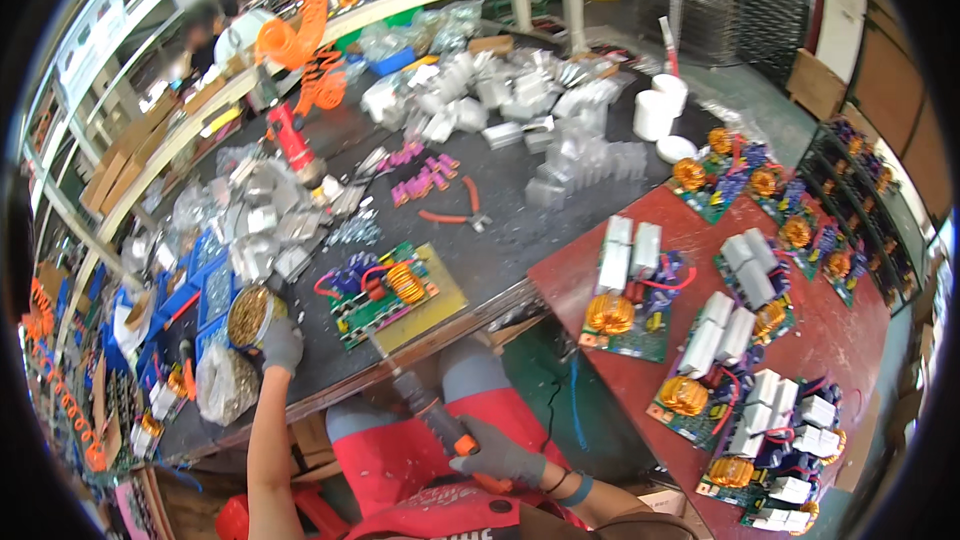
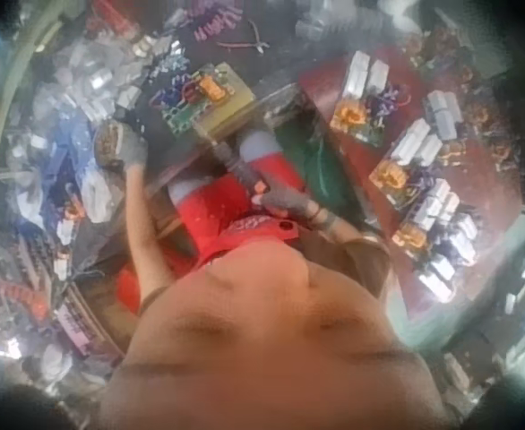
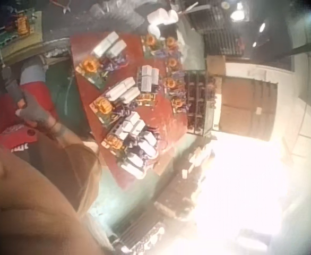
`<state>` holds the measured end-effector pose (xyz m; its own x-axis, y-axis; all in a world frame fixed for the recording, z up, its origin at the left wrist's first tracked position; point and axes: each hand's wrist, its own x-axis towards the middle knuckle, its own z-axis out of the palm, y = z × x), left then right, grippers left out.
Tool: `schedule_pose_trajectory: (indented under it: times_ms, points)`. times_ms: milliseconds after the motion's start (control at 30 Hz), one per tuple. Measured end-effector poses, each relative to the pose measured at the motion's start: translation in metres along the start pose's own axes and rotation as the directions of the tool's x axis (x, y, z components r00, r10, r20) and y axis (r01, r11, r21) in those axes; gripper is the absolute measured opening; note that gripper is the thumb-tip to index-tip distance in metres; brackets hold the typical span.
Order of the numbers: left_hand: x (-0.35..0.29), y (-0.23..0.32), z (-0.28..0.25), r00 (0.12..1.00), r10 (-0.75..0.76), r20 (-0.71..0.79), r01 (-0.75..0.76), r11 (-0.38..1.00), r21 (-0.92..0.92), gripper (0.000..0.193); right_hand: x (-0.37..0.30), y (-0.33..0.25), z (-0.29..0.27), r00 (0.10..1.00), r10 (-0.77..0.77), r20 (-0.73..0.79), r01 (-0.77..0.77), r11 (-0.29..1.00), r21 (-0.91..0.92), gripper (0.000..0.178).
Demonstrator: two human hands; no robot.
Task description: Assemble heatsinks and components onto a printed circuit board using an electric screwdriver.
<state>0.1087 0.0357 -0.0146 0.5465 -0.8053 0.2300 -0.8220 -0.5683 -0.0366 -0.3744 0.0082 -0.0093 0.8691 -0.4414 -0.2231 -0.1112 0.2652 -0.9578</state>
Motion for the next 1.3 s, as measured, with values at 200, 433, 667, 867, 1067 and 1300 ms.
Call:
schedule_pose_trajectory:
  times_ms: [200, 433, 667, 867, 1067, 1300]
  points:
    - [-0.007, 0.010, -0.017, 0.963, -0.015, -0.268, -0.024, 0.989, -0.143, 0.016, -0.011, 0.003, 0.000, 0.996, -0.089, 0.028, 0.091, 0.992, -0.089, 0.053]
    - [-0.033, 0.036, -0.072, 0.963, -0.238, -0.129, -0.071, 0.236, -0.969, 0.007, -0.028, -0.010, 0.013, 0.999, -0.043, 0.017, 0.046, 0.987, -0.151, 0.044]
    - [-0.087, 0.083, -0.089, 0.999, 0.028, 0.034, 0.041, -0.323, -0.945, 0.020, -0.048, -0.020, 0.032, 0.996, 0.000, 0.092, 0.016, 0.984, -0.180, 0.057]
    - [-0.117, 0.117, -0.087, 0.967, 0.232, 0.102, 0.237, -0.681, -0.693, 0.025, -0.057, -0.034, 0.039, 0.998, 0.013, 0.061, -0.001, 0.982, -0.190, 0.057]
    - [-0.103, 0.142, -0.093, 0.962, 0.261, 0.076, 0.235, -0.659, -0.715, 0.018, -0.054, -0.035, 0.031, 0.994, 0.084, -0.073, -0.101, 0.956, -0.276, 0.058]
    - [-0.085, 0.148, -0.090, 0.921, 0.372, 0.116, 0.337, -0.612, -0.716, 0.015, -0.031, -0.041, -0.002, 0.995, 0.099, 0.014, -0.094, 0.979, -0.182, 0.057]
